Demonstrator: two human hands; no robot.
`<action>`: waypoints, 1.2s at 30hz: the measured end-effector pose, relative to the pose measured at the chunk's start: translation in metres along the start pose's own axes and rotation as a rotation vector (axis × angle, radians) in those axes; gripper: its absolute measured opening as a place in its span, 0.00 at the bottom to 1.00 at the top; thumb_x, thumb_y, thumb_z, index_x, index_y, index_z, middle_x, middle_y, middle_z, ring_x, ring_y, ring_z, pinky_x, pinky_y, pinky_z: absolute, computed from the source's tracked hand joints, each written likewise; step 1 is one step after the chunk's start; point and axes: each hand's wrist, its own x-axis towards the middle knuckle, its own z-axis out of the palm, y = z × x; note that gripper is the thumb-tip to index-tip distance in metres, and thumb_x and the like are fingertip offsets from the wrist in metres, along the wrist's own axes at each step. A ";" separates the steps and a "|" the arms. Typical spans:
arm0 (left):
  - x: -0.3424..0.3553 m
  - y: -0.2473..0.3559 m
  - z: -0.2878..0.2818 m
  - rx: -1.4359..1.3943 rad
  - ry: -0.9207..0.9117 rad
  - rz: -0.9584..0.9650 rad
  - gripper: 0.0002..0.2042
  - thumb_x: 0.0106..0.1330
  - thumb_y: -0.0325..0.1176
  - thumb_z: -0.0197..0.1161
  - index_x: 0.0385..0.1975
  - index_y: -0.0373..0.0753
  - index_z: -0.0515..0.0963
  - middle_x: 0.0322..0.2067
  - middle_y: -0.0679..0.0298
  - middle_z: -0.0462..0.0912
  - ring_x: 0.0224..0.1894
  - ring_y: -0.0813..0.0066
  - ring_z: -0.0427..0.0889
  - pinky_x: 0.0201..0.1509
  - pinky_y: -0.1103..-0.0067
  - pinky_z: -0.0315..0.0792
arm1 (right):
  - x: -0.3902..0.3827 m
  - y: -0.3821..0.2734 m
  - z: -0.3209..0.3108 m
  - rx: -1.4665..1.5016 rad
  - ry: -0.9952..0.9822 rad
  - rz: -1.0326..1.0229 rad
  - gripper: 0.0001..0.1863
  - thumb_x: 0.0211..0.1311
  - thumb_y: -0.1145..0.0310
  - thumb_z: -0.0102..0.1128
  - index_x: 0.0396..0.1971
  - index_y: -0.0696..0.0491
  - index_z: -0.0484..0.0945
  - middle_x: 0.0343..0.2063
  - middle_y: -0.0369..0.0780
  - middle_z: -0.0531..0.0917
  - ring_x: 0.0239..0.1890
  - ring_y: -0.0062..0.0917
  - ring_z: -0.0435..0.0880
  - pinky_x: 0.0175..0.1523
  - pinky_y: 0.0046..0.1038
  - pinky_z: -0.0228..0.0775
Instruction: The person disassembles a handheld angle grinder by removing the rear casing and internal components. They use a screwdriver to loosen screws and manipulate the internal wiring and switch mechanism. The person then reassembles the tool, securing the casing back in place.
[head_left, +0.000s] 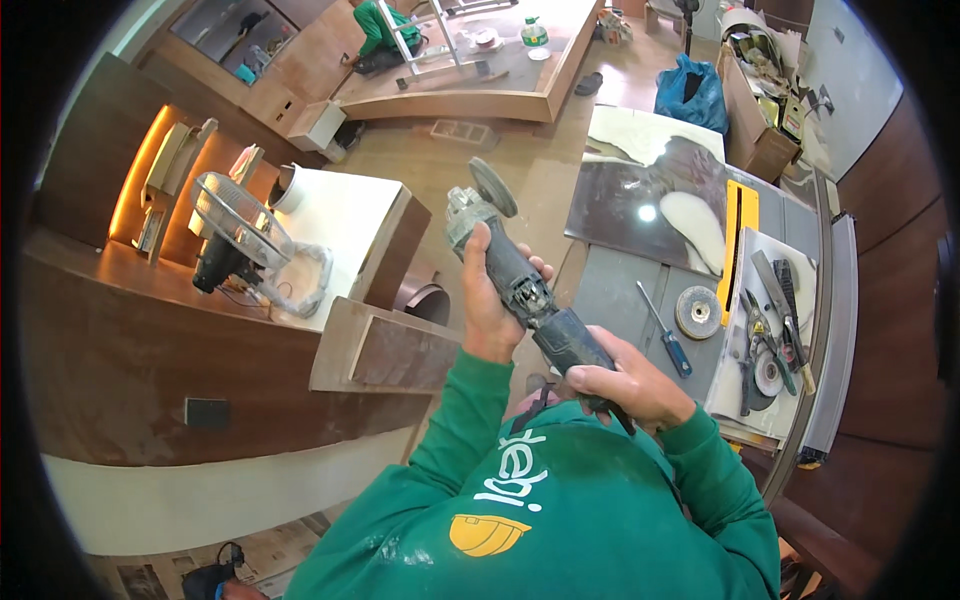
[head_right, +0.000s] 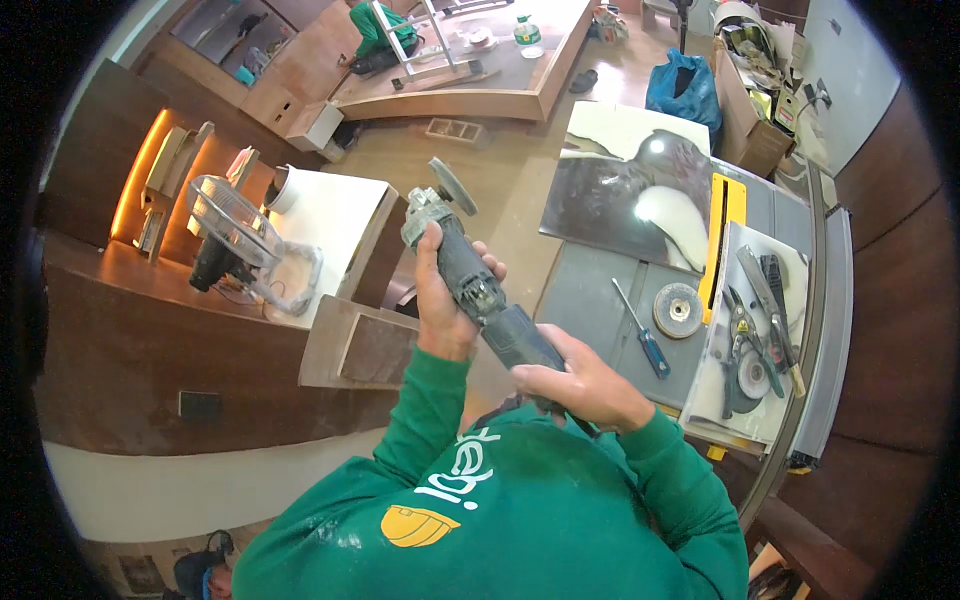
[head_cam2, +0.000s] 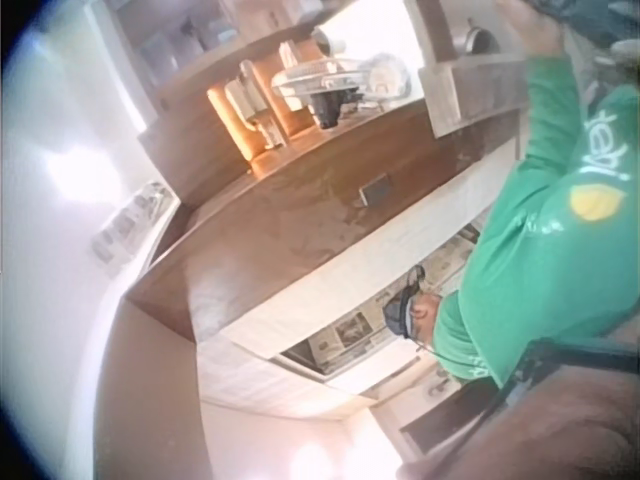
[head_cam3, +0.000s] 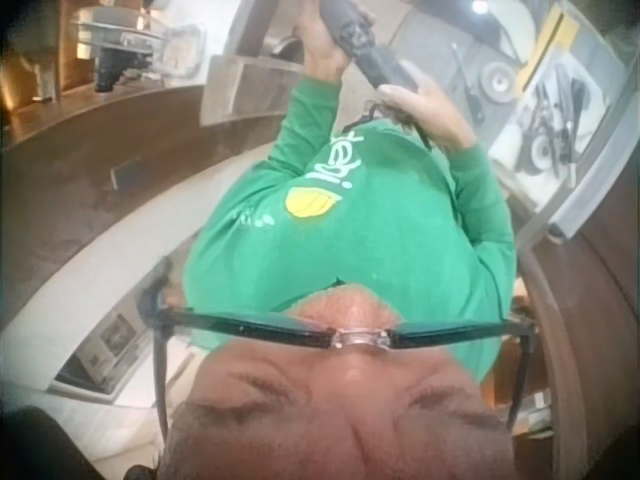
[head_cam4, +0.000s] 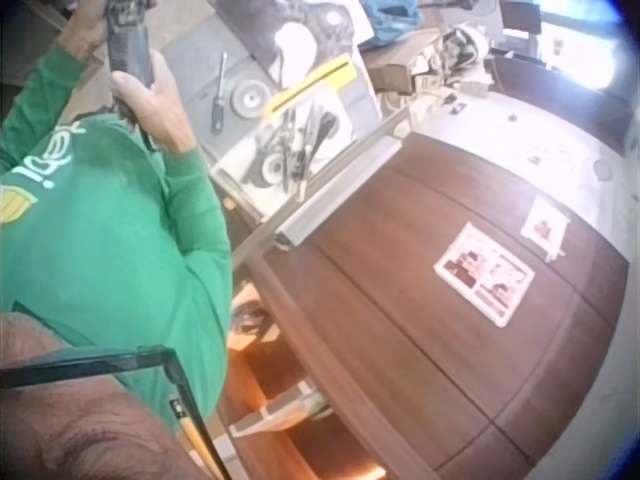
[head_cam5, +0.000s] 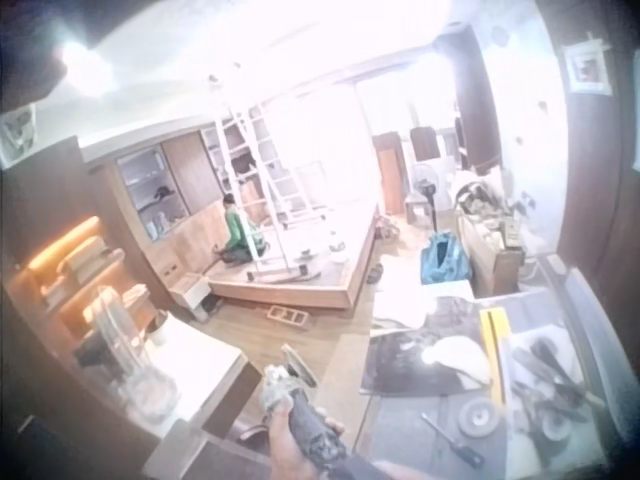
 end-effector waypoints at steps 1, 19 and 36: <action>0.005 0.002 -0.004 0.014 -0.007 -0.013 0.29 0.69 0.64 0.70 0.42 0.39 0.76 0.32 0.61 0.83 0.32 0.65 0.87 0.41 0.65 0.87 | -0.005 0.005 -0.004 0.057 -0.006 0.007 0.35 0.68 0.55 0.70 0.68 0.58 0.70 0.38 0.39 0.84 0.31 0.19 0.82 0.30 0.24 0.72; 0.004 -0.002 -0.006 0.012 0.050 -0.056 0.30 0.71 0.65 0.68 0.44 0.38 0.74 0.29 0.62 0.80 0.28 0.67 0.86 0.32 0.70 0.86 | -0.021 0.041 -0.005 -0.228 0.270 -0.212 0.22 0.81 0.66 0.55 0.67 0.61 0.73 0.47 0.43 0.87 0.49 0.23 0.86 0.55 0.28 0.78; -0.001 -0.030 -0.011 0.231 0.201 -0.095 0.25 0.74 0.58 0.69 0.49 0.41 0.74 0.24 0.64 0.78 0.21 0.69 0.84 0.23 0.72 0.81 | -0.002 0.036 0.011 -0.201 0.333 -0.362 0.18 0.69 0.79 0.66 0.57 0.57 0.80 0.36 0.37 0.84 0.30 0.17 0.86 0.35 0.22 0.76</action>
